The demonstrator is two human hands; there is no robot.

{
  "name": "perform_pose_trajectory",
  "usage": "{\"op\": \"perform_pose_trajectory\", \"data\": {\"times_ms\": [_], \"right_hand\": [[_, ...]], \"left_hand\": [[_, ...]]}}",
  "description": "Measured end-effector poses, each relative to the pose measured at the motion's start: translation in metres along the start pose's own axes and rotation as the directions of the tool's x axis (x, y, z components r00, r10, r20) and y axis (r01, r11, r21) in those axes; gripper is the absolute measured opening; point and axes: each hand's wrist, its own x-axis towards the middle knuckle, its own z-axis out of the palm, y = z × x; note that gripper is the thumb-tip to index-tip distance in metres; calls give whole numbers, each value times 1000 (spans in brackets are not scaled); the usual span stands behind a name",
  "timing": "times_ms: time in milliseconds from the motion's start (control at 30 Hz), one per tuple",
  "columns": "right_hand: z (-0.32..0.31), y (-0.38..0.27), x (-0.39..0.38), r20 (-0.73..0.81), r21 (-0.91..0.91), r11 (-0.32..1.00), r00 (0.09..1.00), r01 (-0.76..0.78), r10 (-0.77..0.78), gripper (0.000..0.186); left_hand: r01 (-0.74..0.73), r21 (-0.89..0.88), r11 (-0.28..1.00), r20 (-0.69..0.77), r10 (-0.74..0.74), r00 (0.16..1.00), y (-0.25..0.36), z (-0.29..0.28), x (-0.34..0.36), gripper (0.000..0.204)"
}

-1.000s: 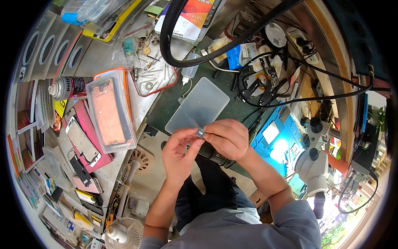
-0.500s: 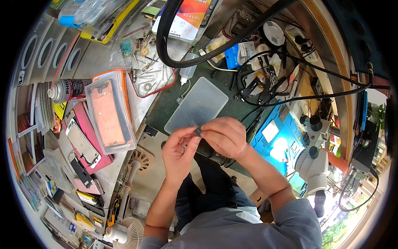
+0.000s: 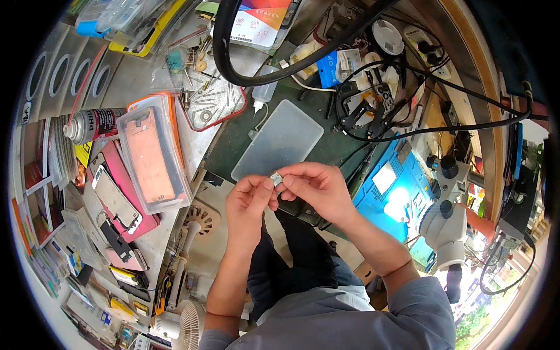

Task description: The person disassembles a smartphone, removes the back cover and internal components, and places them into a clear plastic case. They then handle a small component with tweezers and organize various phone parts and boxes on the cluttered workbench.

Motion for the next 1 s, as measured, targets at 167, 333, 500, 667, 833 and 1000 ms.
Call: {"op": "perform_pose_trajectory", "data": {"times_ms": [167,333,500,667,833,1000], "right_hand": [[-1,3,1,1,-24,1000,1000,8,-8,23],[0,1,3,-18,-89,996,1000,-14,13,22],[-6,5,6,5,-210,977,1000,-22,24,19],[-8,1,6,21,-197,976,995,-88,94,21],[-7,-1,6,19,-128,983,991,-132,136,23],[-8,-4,7,39,-21,968,967,-250,250,26]], "left_hand": [[-48,72,996,-44,51,998,-3,1,0,11],[-51,92,994,-32,54,998,-3,1,0,12],[-36,109,993,-22,38,999,-2,3,-1,14],[32,54,998,-4,-32,999,0,3,-2,16],[103,-11,995,17,-103,995,3,3,-2,16],[223,-164,961,87,-211,974,3,-2,0,14]]}}
